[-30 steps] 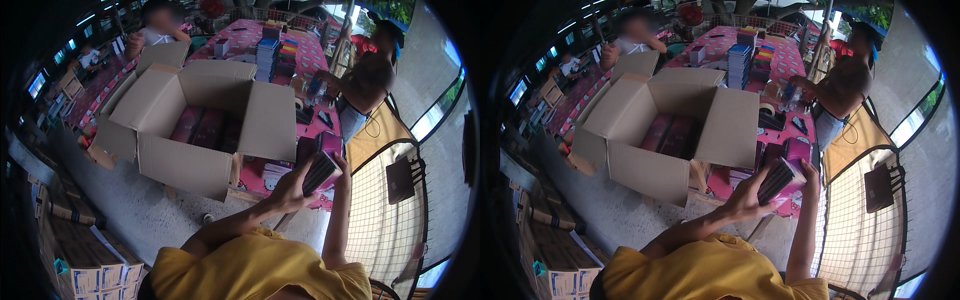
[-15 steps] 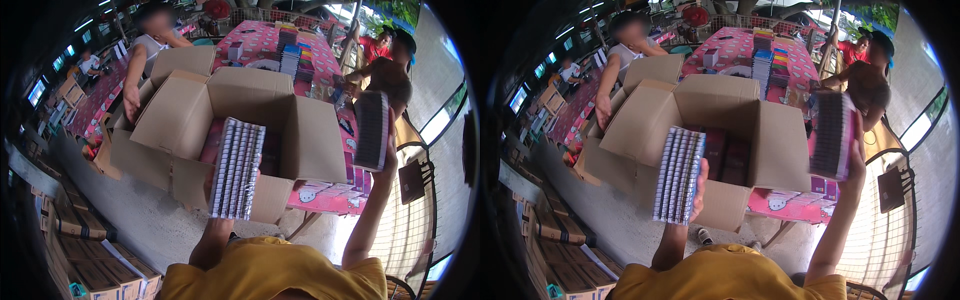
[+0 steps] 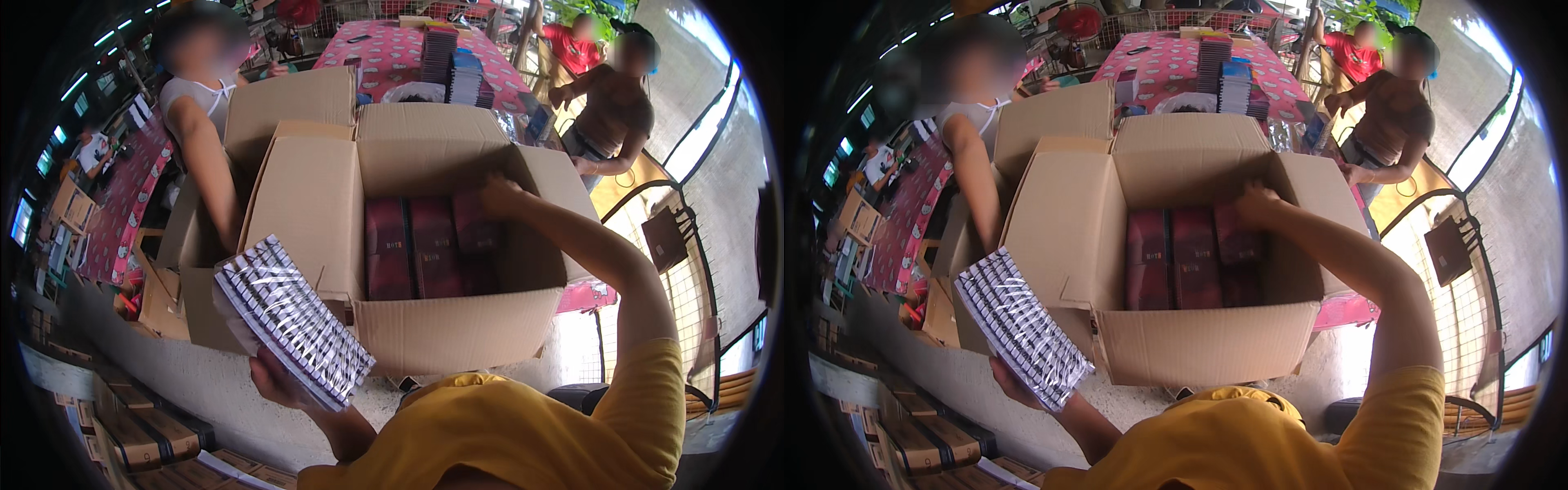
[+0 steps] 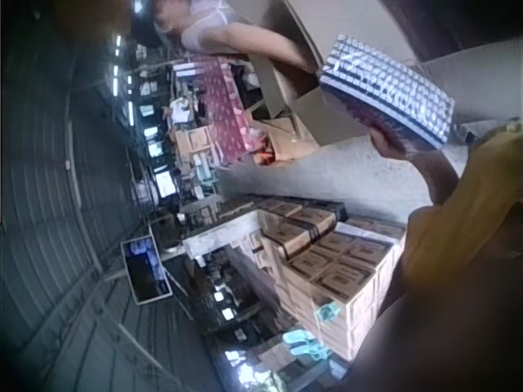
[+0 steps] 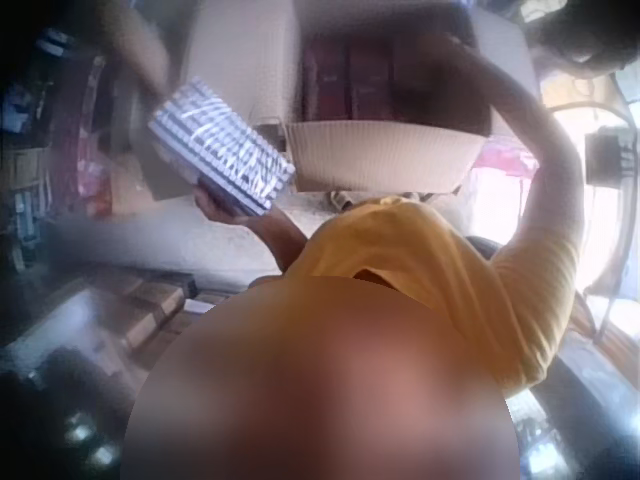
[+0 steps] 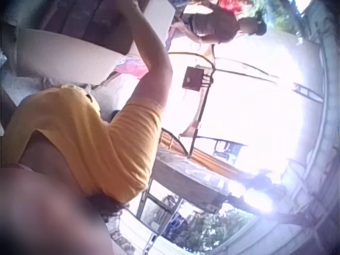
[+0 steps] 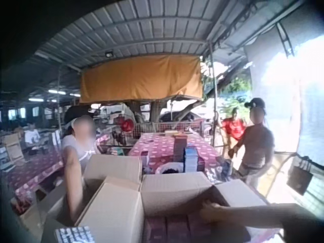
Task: The person picks up an empty cardboard box from a stack, places it on a table, and then begins packing stacks of notebooks into the box.
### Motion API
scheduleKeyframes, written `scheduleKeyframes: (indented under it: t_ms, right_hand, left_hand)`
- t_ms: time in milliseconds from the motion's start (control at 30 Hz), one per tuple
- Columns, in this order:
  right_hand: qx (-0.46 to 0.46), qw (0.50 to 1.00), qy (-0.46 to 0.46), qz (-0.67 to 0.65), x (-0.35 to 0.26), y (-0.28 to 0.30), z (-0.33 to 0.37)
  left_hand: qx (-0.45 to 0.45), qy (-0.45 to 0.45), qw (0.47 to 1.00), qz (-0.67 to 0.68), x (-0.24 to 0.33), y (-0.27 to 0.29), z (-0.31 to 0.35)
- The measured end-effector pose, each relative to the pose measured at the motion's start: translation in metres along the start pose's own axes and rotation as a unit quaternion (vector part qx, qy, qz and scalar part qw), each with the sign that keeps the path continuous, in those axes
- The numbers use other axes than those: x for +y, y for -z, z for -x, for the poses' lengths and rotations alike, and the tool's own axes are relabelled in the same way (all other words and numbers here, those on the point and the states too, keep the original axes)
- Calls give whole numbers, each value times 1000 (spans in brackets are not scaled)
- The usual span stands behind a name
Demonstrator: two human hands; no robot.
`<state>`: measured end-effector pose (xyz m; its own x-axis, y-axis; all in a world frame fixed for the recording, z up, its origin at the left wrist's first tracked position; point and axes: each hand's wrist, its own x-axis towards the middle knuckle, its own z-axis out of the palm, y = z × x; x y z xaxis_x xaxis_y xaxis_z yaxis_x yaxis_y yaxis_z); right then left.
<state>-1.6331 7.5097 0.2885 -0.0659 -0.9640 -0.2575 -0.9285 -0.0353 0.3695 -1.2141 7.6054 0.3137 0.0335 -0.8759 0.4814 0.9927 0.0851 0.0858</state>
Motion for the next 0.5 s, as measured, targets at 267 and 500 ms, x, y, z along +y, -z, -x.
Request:
scheduleKeyframes:
  t_ms: [267,500]
  right_hand:
    - [-264,944,179,-83,-6,-68,-88]
    - [-36,552,322,-768,-77,174,83]
  left_hand:
    - [-13,18,999,-45,-5,15,-34]
    - [86,164,908,-376,-43,10,-33]
